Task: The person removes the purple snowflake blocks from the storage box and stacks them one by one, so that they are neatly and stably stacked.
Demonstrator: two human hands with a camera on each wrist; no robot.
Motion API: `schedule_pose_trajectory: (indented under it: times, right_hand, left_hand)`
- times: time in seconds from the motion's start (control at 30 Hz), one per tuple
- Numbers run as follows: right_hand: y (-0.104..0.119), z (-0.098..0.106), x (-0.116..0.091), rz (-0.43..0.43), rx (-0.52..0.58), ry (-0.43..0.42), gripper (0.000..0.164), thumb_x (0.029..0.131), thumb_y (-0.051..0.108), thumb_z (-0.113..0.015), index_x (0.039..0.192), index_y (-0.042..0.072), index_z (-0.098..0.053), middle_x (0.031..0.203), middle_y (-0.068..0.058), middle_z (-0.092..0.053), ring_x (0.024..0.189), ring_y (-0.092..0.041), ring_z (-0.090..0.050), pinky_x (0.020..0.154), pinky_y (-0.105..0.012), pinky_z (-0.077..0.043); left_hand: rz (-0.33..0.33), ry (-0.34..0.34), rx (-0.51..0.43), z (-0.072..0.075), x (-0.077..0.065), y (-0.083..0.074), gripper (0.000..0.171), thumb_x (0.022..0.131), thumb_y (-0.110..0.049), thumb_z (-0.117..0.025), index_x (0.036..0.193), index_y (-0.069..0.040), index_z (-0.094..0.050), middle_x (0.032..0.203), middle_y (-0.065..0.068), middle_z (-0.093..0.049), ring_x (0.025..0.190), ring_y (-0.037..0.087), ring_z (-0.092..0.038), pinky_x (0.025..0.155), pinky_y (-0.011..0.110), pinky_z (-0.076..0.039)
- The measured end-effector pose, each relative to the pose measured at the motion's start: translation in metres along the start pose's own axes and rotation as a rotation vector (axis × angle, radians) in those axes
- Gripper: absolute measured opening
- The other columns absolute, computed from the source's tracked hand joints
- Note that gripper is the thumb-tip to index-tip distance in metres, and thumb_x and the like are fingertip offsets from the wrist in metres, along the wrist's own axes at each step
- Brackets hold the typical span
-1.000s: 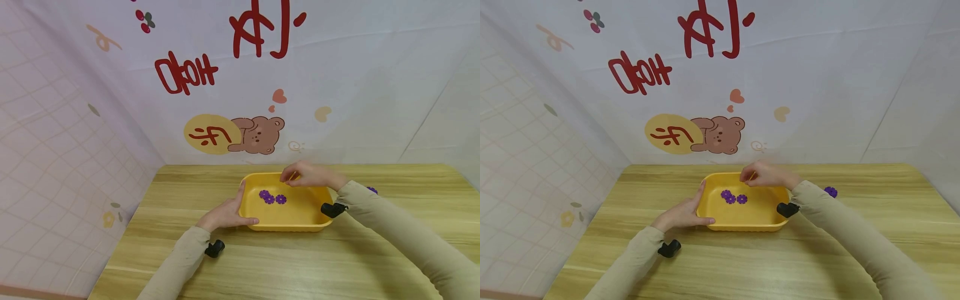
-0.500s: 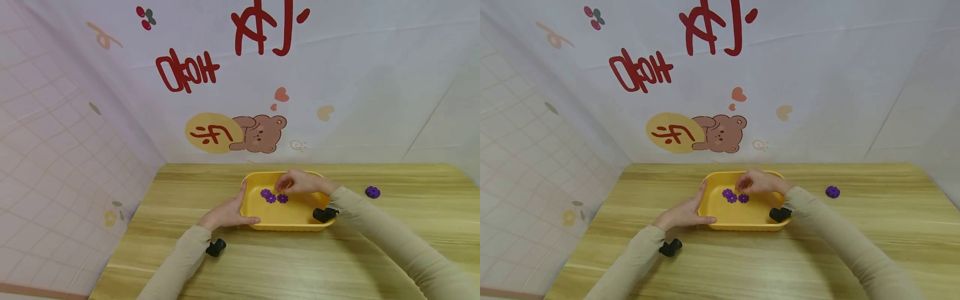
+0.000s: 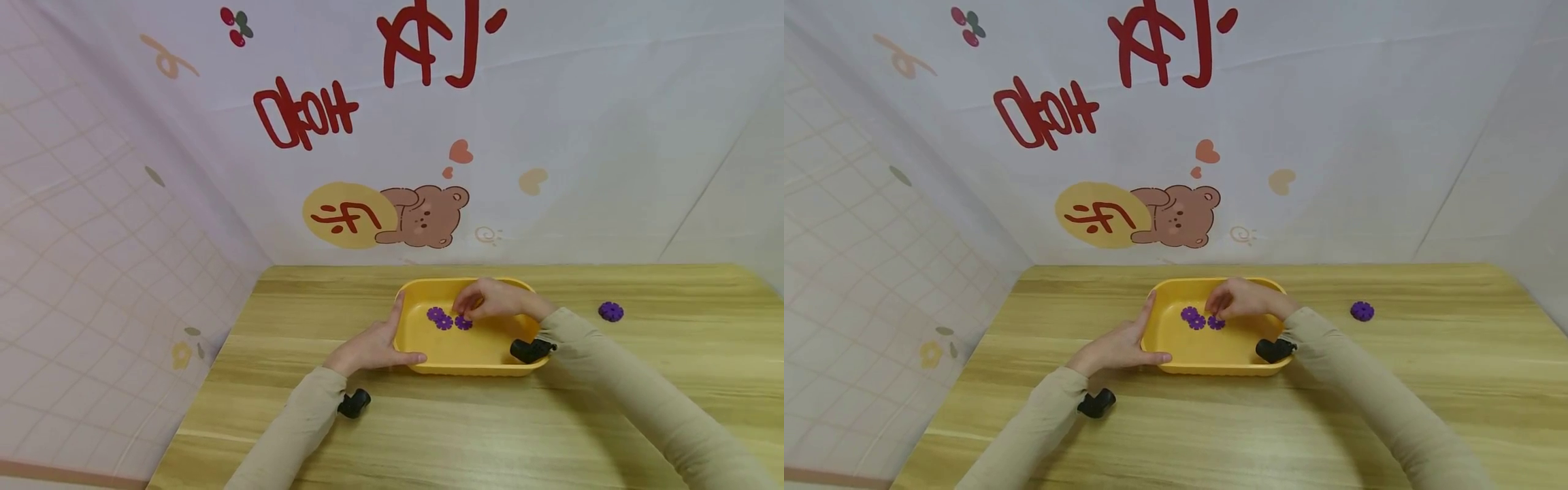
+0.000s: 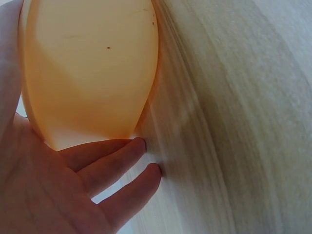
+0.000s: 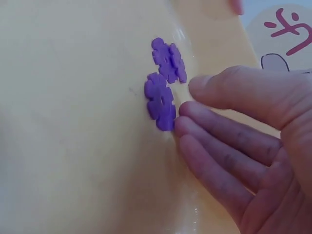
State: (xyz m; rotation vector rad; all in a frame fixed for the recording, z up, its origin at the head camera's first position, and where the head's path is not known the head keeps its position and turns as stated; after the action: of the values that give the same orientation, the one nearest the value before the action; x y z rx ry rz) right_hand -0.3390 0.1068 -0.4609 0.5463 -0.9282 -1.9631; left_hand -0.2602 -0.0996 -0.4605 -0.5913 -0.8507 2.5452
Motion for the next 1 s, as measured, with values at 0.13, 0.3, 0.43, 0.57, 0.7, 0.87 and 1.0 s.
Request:
schedule_pose_trajectory:
  times: [0.13, 0.3, 0.43, 0.57, 0.7, 0.87, 1.0]
  right_hand:
    - [0.003, 0.002, -0.001, -0.006, -0.001, 0.004, 0.024, 0.085, -0.003, -0.067, 0.109, -0.009, -0.066, 0.102, -0.016, -0.069, 0.094, -0.029, -0.064, 0.083, -0.034, -0.052]
    - [0.006, 0.005, -0.004, -0.004, 0.009, 0.013, 0.026, 0.083, -0.007, -0.066, 0.109, -0.011, -0.065, 0.105, -0.02, -0.068, 0.096, -0.033, -0.064, 0.086, -0.04, -0.051]
    - [0.005, 0.004, -0.006, -0.008, 0.002, 0.026, 0.027, 0.082, -0.007, -0.067, 0.109, -0.01, -0.065, 0.106, -0.019, -0.067, 0.097, -0.033, -0.063, 0.087, -0.044, -0.05]
    - [0.002, -0.001, -0.006, -0.015, -0.008, 0.036, 0.028, 0.082, -0.004, -0.068, 0.11, -0.008, -0.066, 0.107, -0.017, -0.067, 0.098, -0.031, -0.062, 0.088, -0.043, -0.05]
    - [-0.001, -0.004, -0.007, -0.022, 0.012, 0.036, 0.03, 0.081, -0.004, -0.069, 0.111, -0.007, -0.066, 0.106, -0.014, -0.067, 0.097, -0.029, -0.061, 0.087, -0.041, -0.05]
    - [-0.004, -0.008, -0.007, -0.021, 0.022, 0.033, 0.03, 0.081, -0.004, -0.071, 0.11, -0.004, -0.068, 0.102, -0.01, -0.066, 0.092, -0.028, -0.06, 0.083, -0.037, -0.052]
    - [-0.004, -0.01, -0.006, 0.002, 0.007, 0.034, 0.029, 0.08, -0.003, -0.073, 0.109, -0.002, -0.069, 0.096, -0.01, -0.063, 0.086, -0.028, -0.058, 0.078, -0.035, -0.052]
  left_hand:
    - [0.005, 0.004, 0.002, 0.001, 0.0, -0.001, 0.123, 0.081, -0.054, -0.072, 0.151, -0.016, 0.022, 0.082, 0.004, -0.057, 0.073, 0.014, -0.056, 0.076, 0.033, -0.047]
    - [0.003, 0.003, 0.001, 0.001, 0.0, -0.001, 0.123, 0.081, -0.053, -0.073, 0.151, -0.016, 0.022, 0.081, 0.004, -0.057, 0.072, 0.014, -0.056, 0.074, 0.032, -0.047]
    - [-0.001, 0.001, -0.007, 0.001, 0.0, -0.001, 0.123, 0.081, -0.053, -0.073, 0.151, -0.017, 0.022, 0.08, 0.004, -0.057, 0.071, 0.014, -0.056, 0.073, 0.031, -0.047]
    - [0.0, -0.002, -0.016, -0.001, 0.0, -0.001, 0.123, 0.081, -0.053, -0.073, 0.151, -0.018, 0.022, 0.081, 0.004, -0.057, 0.071, 0.014, -0.056, 0.072, 0.031, -0.047]
    - [-0.004, -0.004, -0.018, -0.002, 0.0, 0.0, 0.123, 0.081, -0.053, -0.073, 0.151, -0.018, 0.022, 0.082, 0.003, -0.057, 0.072, 0.014, -0.056, 0.073, 0.031, -0.047]
    - [0.002, -0.002, -0.021, -0.003, 0.0, 0.001, 0.123, 0.081, -0.053, -0.073, 0.151, -0.017, 0.022, 0.082, 0.004, -0.057, 0.072, 0.014, -0.056, 0.072, 0.031, -0.047]
    - [0.007, -0.004, -0.025, -0.002, 0.0, 0.001, 0.123, 0.081, -0.053, -0.073, 0.152, -0.018, 0.021, 0.083, 0.004, -0.057, 0.072, 0.014, -0.056, 0.072, 0.031, -0.047]
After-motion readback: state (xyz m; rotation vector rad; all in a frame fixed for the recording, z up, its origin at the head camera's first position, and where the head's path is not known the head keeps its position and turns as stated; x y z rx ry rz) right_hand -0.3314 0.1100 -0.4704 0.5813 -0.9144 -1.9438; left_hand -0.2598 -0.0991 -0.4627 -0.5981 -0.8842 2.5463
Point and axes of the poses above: each hand's wrist, its own x-axis towards the middle knuckle, its own z-axis out of the back of the hand, y = z × x, the point moved 6 cm from there along x, towards the middle knuckle
